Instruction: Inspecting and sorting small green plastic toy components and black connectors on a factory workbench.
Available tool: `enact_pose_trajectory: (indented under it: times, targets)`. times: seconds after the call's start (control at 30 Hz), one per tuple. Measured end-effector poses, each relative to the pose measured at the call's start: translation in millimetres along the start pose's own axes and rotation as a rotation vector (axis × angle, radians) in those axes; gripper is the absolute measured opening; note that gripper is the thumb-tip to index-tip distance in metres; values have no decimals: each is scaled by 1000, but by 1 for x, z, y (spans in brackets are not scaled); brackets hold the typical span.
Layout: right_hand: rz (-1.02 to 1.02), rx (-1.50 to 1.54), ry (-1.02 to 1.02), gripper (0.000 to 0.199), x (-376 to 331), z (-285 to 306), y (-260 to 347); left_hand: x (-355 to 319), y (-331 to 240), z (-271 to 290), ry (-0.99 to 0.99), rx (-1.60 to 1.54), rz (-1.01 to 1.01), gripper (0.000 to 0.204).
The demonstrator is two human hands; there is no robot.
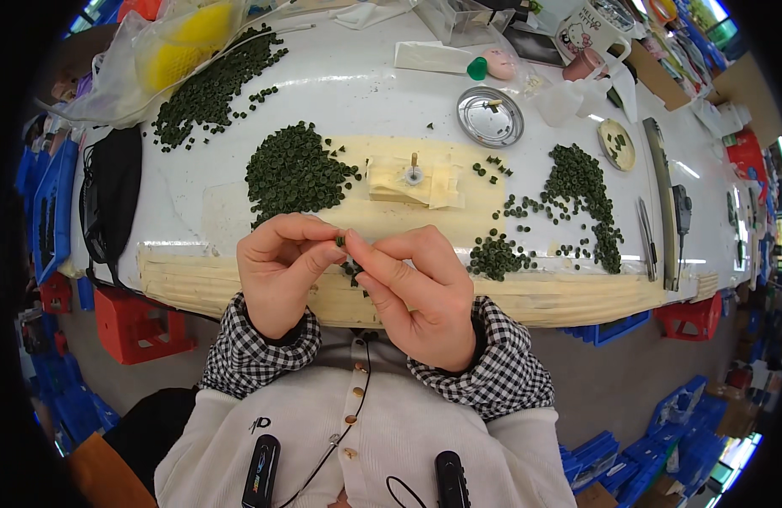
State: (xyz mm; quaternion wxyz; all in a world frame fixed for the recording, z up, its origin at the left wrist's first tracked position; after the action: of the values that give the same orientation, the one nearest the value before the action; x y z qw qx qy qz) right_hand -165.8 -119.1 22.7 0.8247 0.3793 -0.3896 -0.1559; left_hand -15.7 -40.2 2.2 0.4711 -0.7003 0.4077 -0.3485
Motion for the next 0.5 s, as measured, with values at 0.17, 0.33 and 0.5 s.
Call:
enact_pose_trajectory:
  times: [0.17,0.33,0.5]
  targets:
    - [-12,20,0,43,-1,0,-2,2,-1,1,16,146,-118,17]
    - [-16,42,11,42,-1,0,-2,3,-3,0,14,239,-186,19]
    - [9,39,37,42,-1,1,-5,3,-3,2,36,249,-168,20]
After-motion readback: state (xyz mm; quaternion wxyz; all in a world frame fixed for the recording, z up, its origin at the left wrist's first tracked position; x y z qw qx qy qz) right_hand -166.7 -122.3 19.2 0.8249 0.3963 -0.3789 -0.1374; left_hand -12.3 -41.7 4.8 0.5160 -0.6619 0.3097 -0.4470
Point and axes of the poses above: each hand's wrist, its own x-axis towards the middle knuckle, its own z-axis out of the back of the hand, y = z × x, the point moved 3 cm from there along x, towards the middle knuckle, and after that the axes turned 1 degree about z, right-handed, at the moved point
